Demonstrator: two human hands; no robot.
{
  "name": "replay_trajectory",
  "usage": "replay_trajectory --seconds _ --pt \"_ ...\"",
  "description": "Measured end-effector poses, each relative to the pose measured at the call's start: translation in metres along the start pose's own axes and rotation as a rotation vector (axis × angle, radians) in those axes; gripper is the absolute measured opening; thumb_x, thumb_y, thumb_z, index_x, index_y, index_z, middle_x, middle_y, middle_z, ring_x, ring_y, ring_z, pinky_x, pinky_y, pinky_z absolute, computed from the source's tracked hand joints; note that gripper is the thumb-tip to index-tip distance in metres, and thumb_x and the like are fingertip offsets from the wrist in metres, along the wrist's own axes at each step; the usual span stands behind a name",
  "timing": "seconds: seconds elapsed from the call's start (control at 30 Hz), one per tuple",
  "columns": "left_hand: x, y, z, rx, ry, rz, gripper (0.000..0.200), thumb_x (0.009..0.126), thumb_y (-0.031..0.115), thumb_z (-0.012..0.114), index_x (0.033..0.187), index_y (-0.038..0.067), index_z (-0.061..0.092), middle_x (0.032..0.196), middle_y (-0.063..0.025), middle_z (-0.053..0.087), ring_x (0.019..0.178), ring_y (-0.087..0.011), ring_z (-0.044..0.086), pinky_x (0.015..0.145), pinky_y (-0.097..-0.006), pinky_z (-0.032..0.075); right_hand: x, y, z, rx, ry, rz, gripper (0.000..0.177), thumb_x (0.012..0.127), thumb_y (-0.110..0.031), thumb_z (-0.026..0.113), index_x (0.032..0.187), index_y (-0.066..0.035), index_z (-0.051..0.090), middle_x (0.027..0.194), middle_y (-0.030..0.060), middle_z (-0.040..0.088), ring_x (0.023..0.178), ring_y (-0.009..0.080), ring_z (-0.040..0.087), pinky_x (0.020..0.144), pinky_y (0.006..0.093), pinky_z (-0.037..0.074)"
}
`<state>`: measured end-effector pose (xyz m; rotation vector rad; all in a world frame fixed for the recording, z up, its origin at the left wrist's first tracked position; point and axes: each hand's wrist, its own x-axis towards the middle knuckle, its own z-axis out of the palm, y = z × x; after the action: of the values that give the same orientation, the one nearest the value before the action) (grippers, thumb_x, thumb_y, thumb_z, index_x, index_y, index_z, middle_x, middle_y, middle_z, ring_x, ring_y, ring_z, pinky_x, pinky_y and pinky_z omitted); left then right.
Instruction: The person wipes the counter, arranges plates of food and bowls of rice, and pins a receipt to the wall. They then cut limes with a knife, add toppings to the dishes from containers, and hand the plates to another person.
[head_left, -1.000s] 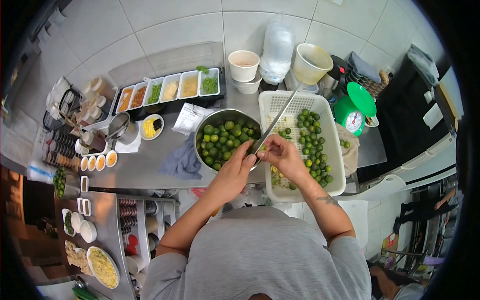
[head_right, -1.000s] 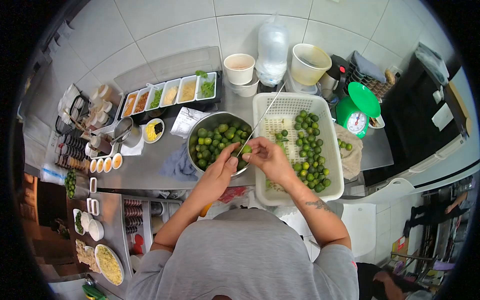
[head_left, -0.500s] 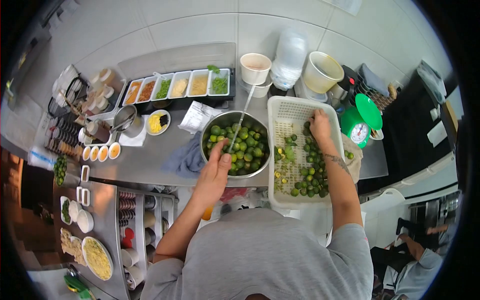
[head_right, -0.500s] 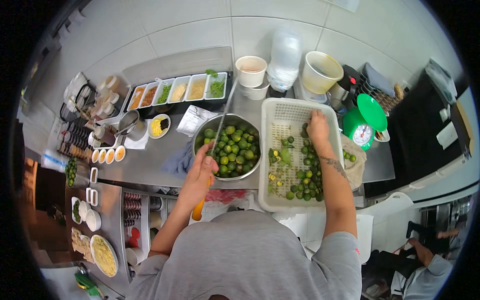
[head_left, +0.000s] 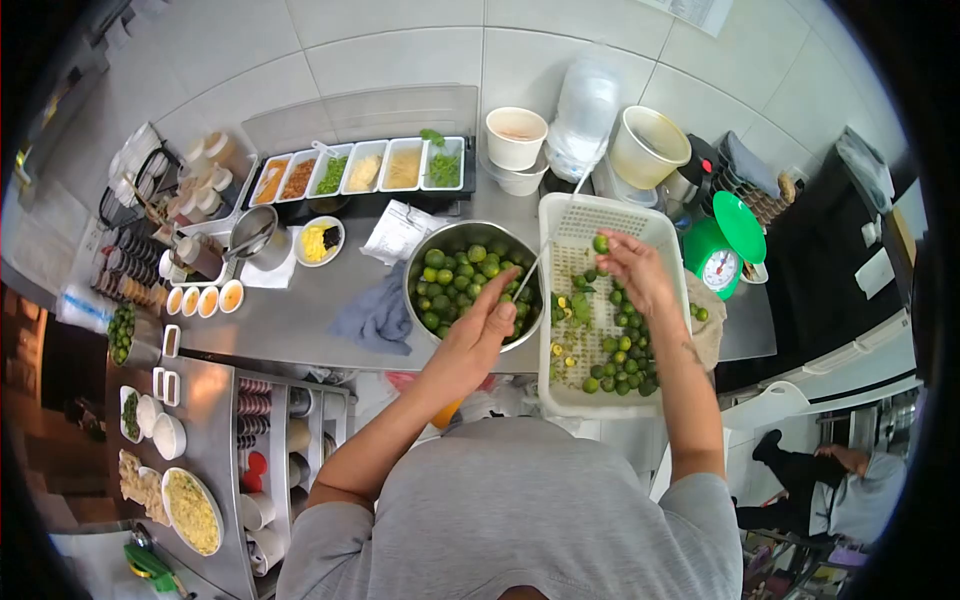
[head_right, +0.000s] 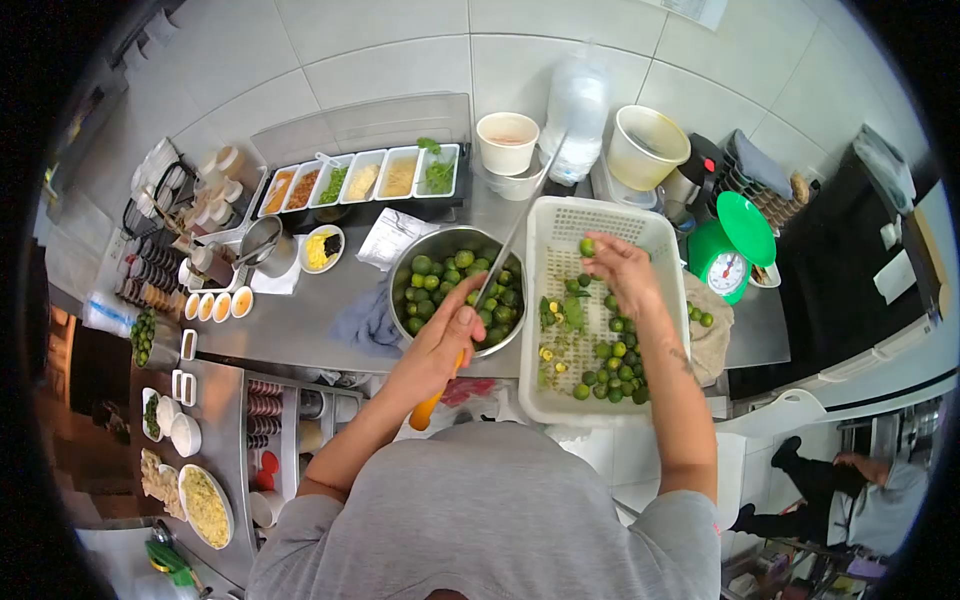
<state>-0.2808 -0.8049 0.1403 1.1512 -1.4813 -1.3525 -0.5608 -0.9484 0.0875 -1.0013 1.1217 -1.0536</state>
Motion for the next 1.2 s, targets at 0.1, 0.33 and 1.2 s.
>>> replay_trajectory --seconds 0.1,0.33,1.2 --pt "0.013 -0.001 0.016 -0.134 -0.114 -0.024 0.057 0.099 0.044 0.033 0.144 0.01 0.025 0.084 -0.0004 0.045 0.062 -0.0065 0.042 0.052 -0.0187 0.036 -0.04 -0.003 0.033 0.214 -0.138 -0.027 0.028 0.09 -0.005 0.056 0.117 0.002 0.054 0.1 0.0087 0.064 0.087 0.0164 0.063 0.076 0.0274 0.052" --pt "0.031 0.008 0.04 -0.146 -0.238 -0.04 0.058 0.099 0.046 0.031 0.145 0.01 0.025 0.084 -0.0009 0.046 0.06 -0.007 0.044 0.049 -0.0192 0.037 -0.075 0.009 0.051 0.248 -0.176 -0.121 0.027 0.088 -0.003 0.059 0.115 0.002 0.054 0.1 0.0097 0.064 0.086 0.018 0.063 0.078 0.0287 0.05" --pt "0.04 -0.009 0.098 0.379 -0.005 0.074 0.048 0.099 0.04 0.031 0.126 0.0 0.036 0.114 -0.0287 0.055 0.106 -0.0434 0.054 0.091 -0.0432 0.041 -0.099 0.021 0.032 0.243 -0.008 -0.277 0.02 0.081 0.005 0.066 0.094 -0.003 0.054 0.088 0.0039 0.062 0.077 0.0096 0.058 0.072 0.0254 0.049"
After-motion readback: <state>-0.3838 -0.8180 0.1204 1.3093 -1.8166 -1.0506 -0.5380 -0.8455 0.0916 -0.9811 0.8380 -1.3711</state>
